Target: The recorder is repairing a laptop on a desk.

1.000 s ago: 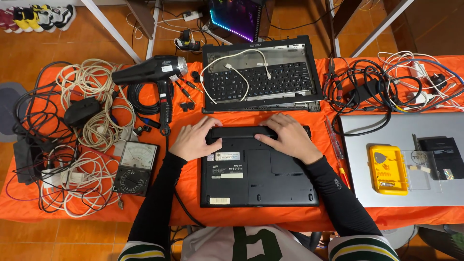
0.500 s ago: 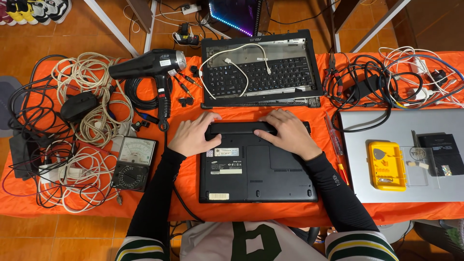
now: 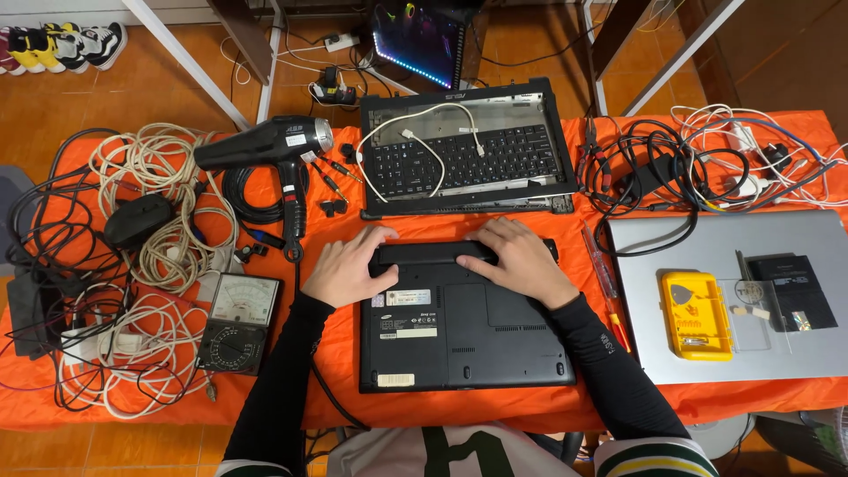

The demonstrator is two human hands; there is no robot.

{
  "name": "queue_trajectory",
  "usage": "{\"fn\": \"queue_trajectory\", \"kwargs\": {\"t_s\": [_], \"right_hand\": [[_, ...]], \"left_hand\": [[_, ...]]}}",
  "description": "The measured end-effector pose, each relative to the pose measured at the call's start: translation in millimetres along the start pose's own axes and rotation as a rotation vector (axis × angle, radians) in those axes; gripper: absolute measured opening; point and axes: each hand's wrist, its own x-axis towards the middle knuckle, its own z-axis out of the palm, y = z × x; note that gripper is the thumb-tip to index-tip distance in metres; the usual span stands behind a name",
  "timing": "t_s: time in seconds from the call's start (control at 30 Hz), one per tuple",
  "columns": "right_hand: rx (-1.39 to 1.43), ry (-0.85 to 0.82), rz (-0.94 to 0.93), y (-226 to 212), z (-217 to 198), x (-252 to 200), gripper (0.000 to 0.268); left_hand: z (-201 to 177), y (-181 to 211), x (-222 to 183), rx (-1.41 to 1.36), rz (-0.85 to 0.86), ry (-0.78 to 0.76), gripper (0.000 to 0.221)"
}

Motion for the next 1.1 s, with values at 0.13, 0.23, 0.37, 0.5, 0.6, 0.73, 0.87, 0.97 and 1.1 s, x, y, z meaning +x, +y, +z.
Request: {"fn": "queue_trajectory", "kwargs": {"t_s": [0.13, 0.23, 0.37, 0.5, 0.6, 0.73, 0.87, 0.97, 1.1], "right_hand": [[-0.002, -0.013, 0.011, -2, -1, 1, 0.050], [-0.002, -0.019, 0.017, -2, -1, 1, 0.051], [-0.007, -0.021, 0.028, -2, 0, 0, 0.051], [-0.008, -0.026, 0.030, -3, -1, 1, 0.051], [0.000, -0.023, 0.022, -2, -1, 2, 0.050], [0.006, -0.011, 0.017, -2, 1, 0, 0.050], [0.004, -0.006, 0.014, 0, 1, 0, 0.049], [0.001, 0.000, 0.008, -2, -1, 1, 0.050], [0.009, -0.031, 0.039, -2, 0, 2, 0.050]], "left_hand": [[4, -3, -1, 0.005, 0.005, 0.015, 0.056], [5, -5, -1, -0.015, 0.030, 0.037, 0.056], [6, -5, 0, -0.003, 0.012, 0.018, 0.056], [9, -8, 1, -0.036, 0.076, 0.072, 0.055], [7, -6, 1, -0.027, 0.039, 0.036, 0.056], [10, -7, -1, -0.042, 0.043, 0.043, 0.056], [11, -7, 1, -0.064, 0.061, 0.062, 0.055], [8, -7, 1, -0.064, 0.003, 0.012, 0.054], [9, -5, -1, -0.082, 0.043, 0.065, 0.052]]}}
